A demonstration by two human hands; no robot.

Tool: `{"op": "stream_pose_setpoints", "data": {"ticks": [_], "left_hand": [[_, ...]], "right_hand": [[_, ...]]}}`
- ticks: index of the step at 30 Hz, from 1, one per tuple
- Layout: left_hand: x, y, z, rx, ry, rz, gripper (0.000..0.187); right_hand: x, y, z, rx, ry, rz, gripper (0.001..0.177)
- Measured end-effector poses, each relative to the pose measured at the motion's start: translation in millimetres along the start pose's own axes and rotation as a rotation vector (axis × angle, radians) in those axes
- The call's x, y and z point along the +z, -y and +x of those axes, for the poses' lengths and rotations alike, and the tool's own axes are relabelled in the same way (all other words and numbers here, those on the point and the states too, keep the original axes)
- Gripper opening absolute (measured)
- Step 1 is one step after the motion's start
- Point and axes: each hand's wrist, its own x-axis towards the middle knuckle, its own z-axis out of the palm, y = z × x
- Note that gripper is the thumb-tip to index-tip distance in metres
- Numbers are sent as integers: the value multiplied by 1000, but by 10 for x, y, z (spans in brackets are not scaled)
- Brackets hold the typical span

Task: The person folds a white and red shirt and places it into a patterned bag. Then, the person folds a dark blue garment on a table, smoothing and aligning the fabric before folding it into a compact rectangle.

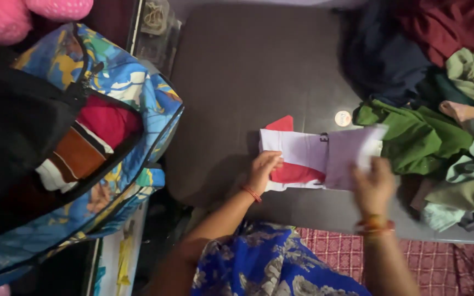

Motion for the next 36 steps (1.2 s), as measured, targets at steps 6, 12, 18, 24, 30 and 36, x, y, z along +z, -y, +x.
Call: {"op": "stream_pose_setpoints", "data": {"ticks": [6, 12, 18, 24, 30, 36], "left_hand": [[-95, -374, -103, -297, -106, -206, 50], [-262, -18, 1, 37, -170, 344, 48], [-93, -353, 78, 344, -82, 778, 51], [92, -763, -43, -61, -252, 859, 68], [325, -1030, -74, 527, 59, 1431, 81], [155, -555, 295, 471, 279, 1421, 108]], "right_hand": [[1014, 965, -656, -223, 548, 88, 43], [1257, 24, -469, -360, 373, -196, 31], [1133, -64, -12, -615, 366, -546, 60], [1218, -270, -76, -463, 281, -485, 74], [1283, -170, 51, -488, 327, -579, 75], [1438, -238, 60, -438, 331, -515, 68]]}}
